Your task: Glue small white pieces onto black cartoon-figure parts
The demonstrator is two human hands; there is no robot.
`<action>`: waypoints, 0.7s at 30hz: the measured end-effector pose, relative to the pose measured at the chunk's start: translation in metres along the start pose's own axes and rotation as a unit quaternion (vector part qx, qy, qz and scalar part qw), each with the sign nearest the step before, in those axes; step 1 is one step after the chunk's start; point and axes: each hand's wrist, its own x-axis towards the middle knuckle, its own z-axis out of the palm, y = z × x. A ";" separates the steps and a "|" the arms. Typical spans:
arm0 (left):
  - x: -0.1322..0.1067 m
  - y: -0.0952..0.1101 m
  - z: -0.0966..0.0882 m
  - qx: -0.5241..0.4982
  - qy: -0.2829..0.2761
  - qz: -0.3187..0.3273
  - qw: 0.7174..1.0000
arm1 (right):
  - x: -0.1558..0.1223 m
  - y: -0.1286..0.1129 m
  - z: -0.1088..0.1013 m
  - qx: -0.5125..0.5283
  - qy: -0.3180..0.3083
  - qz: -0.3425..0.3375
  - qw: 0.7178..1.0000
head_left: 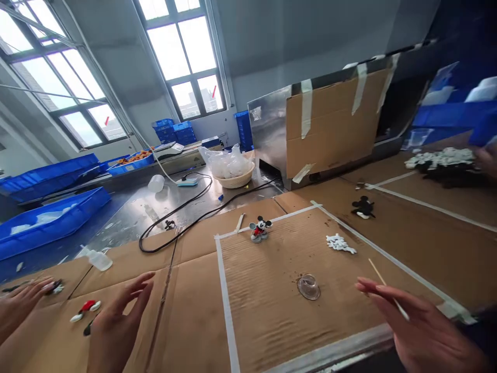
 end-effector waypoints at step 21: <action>0.020 0.160 0.191 -0.143 -0.174 0.056 0.973 | 0.008 0.002 0.008 0.136 0.026 0.038 0.990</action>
